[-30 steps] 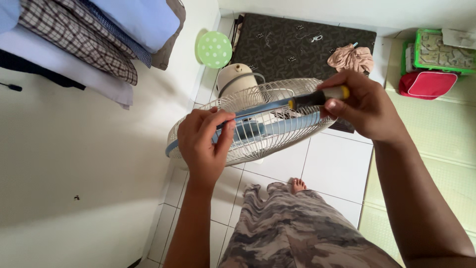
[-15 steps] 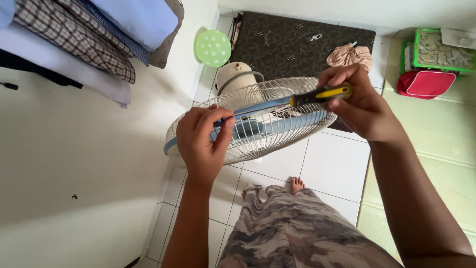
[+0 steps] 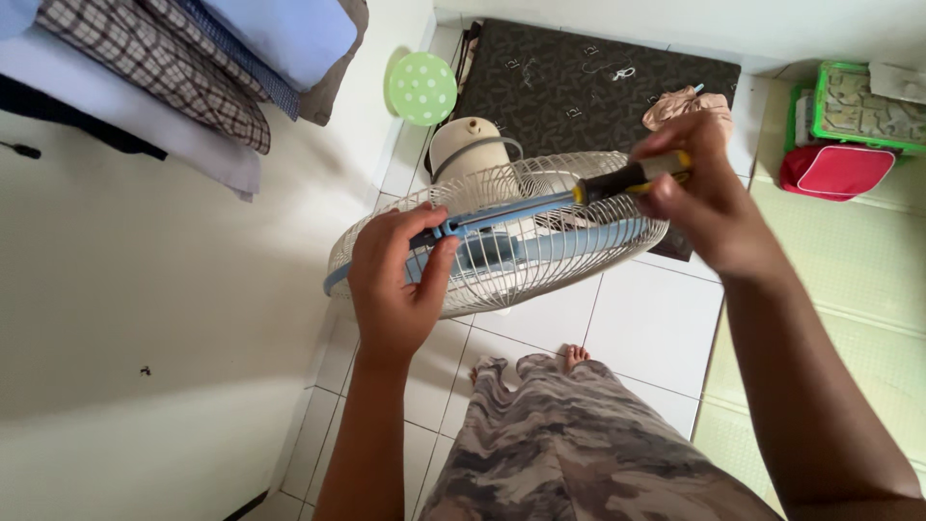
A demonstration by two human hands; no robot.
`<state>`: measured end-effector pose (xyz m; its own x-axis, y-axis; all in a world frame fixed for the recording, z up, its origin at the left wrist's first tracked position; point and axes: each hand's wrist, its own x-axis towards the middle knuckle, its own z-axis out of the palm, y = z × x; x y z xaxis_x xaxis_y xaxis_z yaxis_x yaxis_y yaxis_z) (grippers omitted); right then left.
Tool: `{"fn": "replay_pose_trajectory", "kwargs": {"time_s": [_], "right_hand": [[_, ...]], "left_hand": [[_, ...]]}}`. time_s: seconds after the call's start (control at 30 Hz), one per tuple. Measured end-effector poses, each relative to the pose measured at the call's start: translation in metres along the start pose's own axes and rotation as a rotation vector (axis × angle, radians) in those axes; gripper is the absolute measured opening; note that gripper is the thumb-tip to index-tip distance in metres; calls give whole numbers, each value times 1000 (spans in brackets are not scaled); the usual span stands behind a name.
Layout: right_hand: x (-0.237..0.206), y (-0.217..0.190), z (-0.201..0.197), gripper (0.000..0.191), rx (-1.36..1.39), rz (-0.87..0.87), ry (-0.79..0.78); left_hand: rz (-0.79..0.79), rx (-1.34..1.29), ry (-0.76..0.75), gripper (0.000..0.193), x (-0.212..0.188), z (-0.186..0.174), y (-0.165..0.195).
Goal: The person services a standing electric fan on the floor. They remove the front grille, detach the blue fan blades from the motor hub, reattach the blades, clip the grille back on, and use a screwdriver to tighten the grille fastener.
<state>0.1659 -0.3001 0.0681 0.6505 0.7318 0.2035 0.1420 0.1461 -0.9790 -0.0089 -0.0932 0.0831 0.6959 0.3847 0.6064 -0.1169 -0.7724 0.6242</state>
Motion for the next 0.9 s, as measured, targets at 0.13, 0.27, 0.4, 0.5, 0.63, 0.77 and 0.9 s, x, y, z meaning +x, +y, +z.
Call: {"fn": "replay_pose_trajectory", "kwargs": {"time_s": [0.13,0.27,0.4,0.5,0.63,0.77,0.9], "right_hand": [[7,-9,-2,32,155,-113,-153],[10,2,-6,29,21,-67,-66],[6,13,-10,40,-128,231,174],[9,12,-7,44,-196,328,187],[13,-3,-2,31,140,-104,-118],[13,-15,1,23,204,-132,-107],[12,-16,-1,18,-8,-105,-8]], "left_hand": [[21,-3,8,23,1,1,0],[17,-18,7,22,2,2,0],[2,-12,3,21,3,1,1],[34,29,-2,20,2,0,3],[30,18,24,18,4,0,1],[40,12,22,16,5,2,0],[32,26,20,16,5,2,0]]}}
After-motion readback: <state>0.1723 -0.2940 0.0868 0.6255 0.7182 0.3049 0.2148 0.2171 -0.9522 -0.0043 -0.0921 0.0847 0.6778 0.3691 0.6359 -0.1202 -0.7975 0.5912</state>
